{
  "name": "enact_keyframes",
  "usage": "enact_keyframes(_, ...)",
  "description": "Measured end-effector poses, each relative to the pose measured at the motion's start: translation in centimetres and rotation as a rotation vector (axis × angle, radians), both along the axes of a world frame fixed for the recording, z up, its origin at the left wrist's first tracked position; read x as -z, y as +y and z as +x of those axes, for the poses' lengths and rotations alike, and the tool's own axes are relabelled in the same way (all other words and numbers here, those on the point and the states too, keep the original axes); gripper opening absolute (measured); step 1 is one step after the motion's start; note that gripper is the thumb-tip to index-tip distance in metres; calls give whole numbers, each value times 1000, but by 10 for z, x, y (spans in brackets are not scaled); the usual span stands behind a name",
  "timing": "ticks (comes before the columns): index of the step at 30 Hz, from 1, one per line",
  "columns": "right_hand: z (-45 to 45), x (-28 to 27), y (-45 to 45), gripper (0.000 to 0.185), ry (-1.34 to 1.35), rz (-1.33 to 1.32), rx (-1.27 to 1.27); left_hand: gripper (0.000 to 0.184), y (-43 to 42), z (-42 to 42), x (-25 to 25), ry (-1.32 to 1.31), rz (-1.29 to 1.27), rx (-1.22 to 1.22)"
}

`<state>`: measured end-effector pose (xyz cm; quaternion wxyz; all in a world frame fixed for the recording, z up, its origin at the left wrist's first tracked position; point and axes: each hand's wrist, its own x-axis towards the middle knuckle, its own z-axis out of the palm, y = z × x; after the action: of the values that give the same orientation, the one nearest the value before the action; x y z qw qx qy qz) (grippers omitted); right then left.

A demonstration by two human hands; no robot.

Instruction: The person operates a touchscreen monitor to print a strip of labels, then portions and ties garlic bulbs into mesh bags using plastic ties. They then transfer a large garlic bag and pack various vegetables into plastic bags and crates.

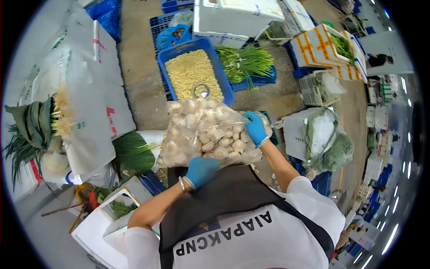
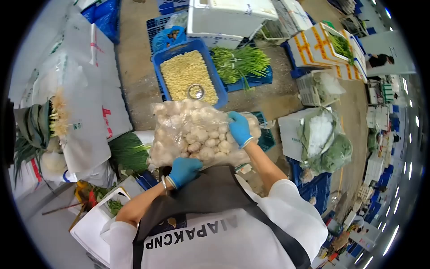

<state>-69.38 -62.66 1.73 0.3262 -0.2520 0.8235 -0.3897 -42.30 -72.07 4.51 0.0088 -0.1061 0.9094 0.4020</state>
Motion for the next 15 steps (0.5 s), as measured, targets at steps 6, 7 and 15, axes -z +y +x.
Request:
enact_keyframes(6,-21,4,-68,20,-22,-115,59,19,-78,-21,1,-3,42,-8)
enact_keyframes(7,-23,0,-87,16,-30,-127,64,19,-93,-24,6,29,50,-64)
enact_keyframes(15,-33,60,-268,10,-67,-162,150,16,-288,-46,66,35,178,-271)
